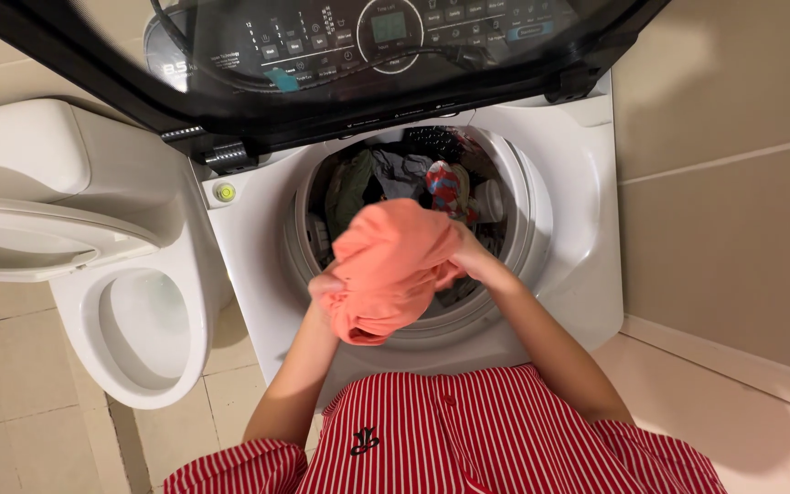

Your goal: Transferring washed clothes from a top-loading washing machine into a red plastic basin located on a bathroom counter.

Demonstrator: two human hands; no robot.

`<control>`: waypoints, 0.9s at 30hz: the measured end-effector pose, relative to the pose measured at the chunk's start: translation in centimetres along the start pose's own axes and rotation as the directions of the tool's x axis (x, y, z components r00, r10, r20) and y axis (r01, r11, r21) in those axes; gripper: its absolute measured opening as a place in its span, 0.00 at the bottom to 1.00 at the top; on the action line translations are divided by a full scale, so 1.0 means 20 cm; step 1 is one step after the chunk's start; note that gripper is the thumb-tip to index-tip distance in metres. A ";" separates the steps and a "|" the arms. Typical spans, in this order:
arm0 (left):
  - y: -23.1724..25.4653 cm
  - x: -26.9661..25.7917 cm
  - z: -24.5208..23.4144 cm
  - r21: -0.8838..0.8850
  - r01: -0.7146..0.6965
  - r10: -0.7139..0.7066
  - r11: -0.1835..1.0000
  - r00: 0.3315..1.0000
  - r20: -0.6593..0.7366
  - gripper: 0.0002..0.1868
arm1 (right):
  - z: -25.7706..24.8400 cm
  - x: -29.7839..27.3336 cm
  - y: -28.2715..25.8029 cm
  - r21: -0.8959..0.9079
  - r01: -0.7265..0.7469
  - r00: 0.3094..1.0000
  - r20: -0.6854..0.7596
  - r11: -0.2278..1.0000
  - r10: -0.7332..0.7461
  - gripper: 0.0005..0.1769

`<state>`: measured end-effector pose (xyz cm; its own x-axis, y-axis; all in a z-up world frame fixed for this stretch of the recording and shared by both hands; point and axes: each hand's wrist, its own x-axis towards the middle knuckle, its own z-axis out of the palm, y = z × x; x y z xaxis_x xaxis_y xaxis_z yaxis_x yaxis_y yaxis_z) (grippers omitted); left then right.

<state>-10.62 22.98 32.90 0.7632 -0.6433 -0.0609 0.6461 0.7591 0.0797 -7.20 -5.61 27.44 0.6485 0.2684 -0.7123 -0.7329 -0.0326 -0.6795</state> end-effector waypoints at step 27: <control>-0.24 0.03 -0.01 0.633 -0.293 0.374 0.716 0.927 0.005 0.43 | 0.27 -0.47 -0.01 -0.325 0.915 0.254 0.005 0.238 -0.967 0.46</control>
<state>-13.25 18.87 32.36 0.9496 -0.3127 -0.0217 0.2363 0.6687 0.7050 -14.26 -2.97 35.30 0.8725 0.1041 0.4773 0.4855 -0.0751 -0.8710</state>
